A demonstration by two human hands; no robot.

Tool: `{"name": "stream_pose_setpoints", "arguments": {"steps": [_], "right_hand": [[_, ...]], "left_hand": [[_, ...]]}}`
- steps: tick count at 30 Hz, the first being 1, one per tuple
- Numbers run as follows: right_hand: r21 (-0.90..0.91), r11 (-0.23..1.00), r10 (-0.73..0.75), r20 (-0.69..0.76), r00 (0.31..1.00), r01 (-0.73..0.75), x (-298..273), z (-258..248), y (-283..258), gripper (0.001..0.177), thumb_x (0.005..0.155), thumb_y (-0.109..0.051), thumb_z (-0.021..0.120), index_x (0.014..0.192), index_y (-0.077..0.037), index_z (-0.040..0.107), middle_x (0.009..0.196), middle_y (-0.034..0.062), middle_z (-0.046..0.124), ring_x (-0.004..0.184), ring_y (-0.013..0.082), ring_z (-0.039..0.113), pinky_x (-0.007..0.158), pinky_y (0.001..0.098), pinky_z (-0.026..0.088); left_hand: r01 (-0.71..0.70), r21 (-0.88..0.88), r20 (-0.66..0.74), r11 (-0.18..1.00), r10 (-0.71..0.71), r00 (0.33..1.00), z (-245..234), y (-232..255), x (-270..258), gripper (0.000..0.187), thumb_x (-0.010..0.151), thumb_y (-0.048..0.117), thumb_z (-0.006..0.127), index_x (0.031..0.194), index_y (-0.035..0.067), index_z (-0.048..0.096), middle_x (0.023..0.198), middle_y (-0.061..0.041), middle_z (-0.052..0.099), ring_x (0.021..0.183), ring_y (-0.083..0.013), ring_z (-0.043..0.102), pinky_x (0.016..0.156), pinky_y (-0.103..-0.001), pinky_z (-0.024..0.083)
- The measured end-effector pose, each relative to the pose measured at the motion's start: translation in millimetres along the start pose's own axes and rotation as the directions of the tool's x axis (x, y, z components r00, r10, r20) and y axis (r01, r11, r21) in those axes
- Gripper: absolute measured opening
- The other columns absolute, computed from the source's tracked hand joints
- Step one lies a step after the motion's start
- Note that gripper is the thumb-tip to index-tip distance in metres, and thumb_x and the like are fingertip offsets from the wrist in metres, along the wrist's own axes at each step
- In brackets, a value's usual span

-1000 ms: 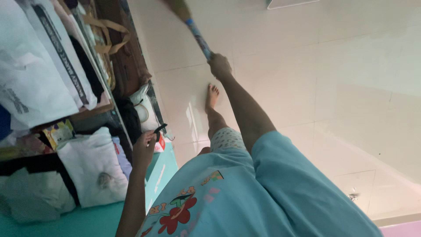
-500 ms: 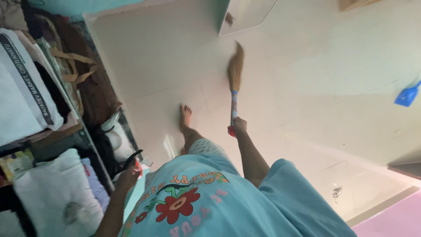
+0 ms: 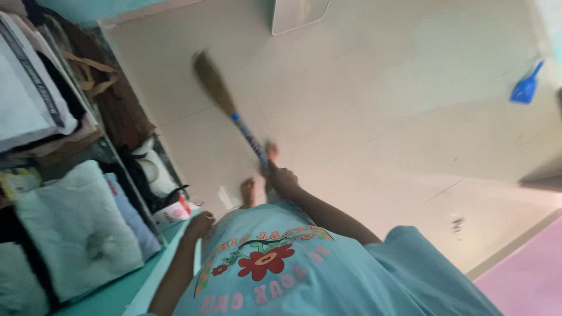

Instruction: The person sweeps the floor using a broom and a dustpan, collecting debris from the edges of the room and near boxes.

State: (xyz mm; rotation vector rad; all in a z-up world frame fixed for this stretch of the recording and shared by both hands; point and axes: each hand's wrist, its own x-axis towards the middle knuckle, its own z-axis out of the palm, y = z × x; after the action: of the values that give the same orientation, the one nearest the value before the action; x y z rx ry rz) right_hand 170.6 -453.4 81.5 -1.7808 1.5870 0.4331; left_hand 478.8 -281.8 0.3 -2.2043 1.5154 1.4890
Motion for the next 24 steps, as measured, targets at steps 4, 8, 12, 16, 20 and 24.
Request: {"name": "stream_pose_setpoints", "arguments": {"steps": [4, 8, 12, 16, 20, 24], "right_hand": [[-0.255, 0.955, -0.111, 0.164, 0.980, 0.151, 16.7, 63.9, -23.9, 0.055, 0.101, -0.036, 0.055, 0.153, -0.025, 0.042, 0.113, 0.0120, 0.069, 0.105, 0.0307, 0.070, 0.076, 0.0454, 0.058], [-0.436, 0.870, -0.128, 0.248, 0.960, 0.228, 44.0, 103.6, -28.8, 0.045, 0.102, -0.028, 0.057, 0.146, -0.018, 0.053, 0.120, 0.0067, 0.069, 0.111, 0.0254, 0.069, 0.071, 0.0431, 0.062], [-0.269, 0.960, -0.049, 0.115, 0.992, 0.079, 74.4, 80.3, 52.8, 0.037, 0.102, -0.027, 0.058, 0.139, -0.023, 0.061, 0.114, 0.0049, 0.074, 0.106, 0.0233, 0.073, 0.078, 0.0411, 0.059], [0.039, 0.988, 0.151, -0.011, 0.988, -0.151, 74.9, 47.2, 152.7, 0.042, 0.099, -0.040, 0.065, 0.138, -0.024, 0.058, 0.114, 0.0092, 0.074, 0.106, 0.0309, 0.071, 0.083, 0.0467, 0.056], [0.379, 0.815, 0.502, -0.082, 0.861, -0.439, 47.4, 9.0, 273.0, 0.037, 0.092, -0.039, 0.068, 0.128, -0.031, 0.063, 0.108, 0.0096, 0.073, 0.090, 0.0305, 0.071, 0.073, 0.0486, 0.060], [0.567, 0.503, 0.722, 0.139, 0.678, -0.652, 0.3, -31.8, 402.0, 0.034, 0.099, -0.036, 0.064, 0.132, -0.027, 0.063, 0.094, 0.0077, 0.075, 0.064, 0.0224, 0.072, 0.063, 0.0411, 0.060]], "left_hand": [[0.039, 0.028, 0.040, 0.999, -0.040, 0.998, 6.0, -3.6, -43.8, 0.038, 0.089, 0.038, 0.068, 0.118, 0.014, 0.072, 0.121, -0.013, 0.073, 0.112, -0.0325, 0.069, 0.098, -0.040, 0.053], [0.188, -0.069, -0.081, 0.980, -0.193, 0.978, -19.2, -17.8, -77.3, 0.042, 0.091, 0.039, 0.067, 0.123, 0.013, 0.069, 0.114, -0.015, 0.078, 0.110, -0.0306, 0.073, 0.095, -0.039, 0.056], [0.313, 0.045, -0.067, 0.949, -0.310, 0.948, -34.5, -10.4, -84.7, 0.040, 0.091, 0.037, 0.068, 0.123, 0.013, 0.069, 0.118, -0.013, 0.075, 0.111, -0.0313, 0.072, 0.095, -0.040, 0.054], [0.211, 0.123, -0.025, 0.970, -0.210, 0.977, -29.5, 27.4, -71.0, 0.040, 0.090, 0.037, 0.070, 0.121, 0.012, 0.071, 0.115, -0.014, 0.077, 0.110, -0.0295, 0.073, 0.095, -0.038, 0.056], [0.099, 0.151, 0.010, 0.984, -0.102, 0.995, -21.2, 97.0, -21.5, 0.038, 0.091, 0.036, 0.068, 0.121, 0.012, 0.070, 0.114, -0.012, 0.078, 0.110, -0.0291, 0.072, 0.094, -0.037, 0.055], [-0.053, 0.060, 0.004, 0.997, 0.053, 0.999, -15.7, 192.9, 28.2, 0.038, 0.091, 0.031, 0.065, 0.122, 0.009, 0.068, 0.111, -0.012, 0.078, 0.103, -0.0272, 0.076, 0.089, -0.036, 0.057]]}}
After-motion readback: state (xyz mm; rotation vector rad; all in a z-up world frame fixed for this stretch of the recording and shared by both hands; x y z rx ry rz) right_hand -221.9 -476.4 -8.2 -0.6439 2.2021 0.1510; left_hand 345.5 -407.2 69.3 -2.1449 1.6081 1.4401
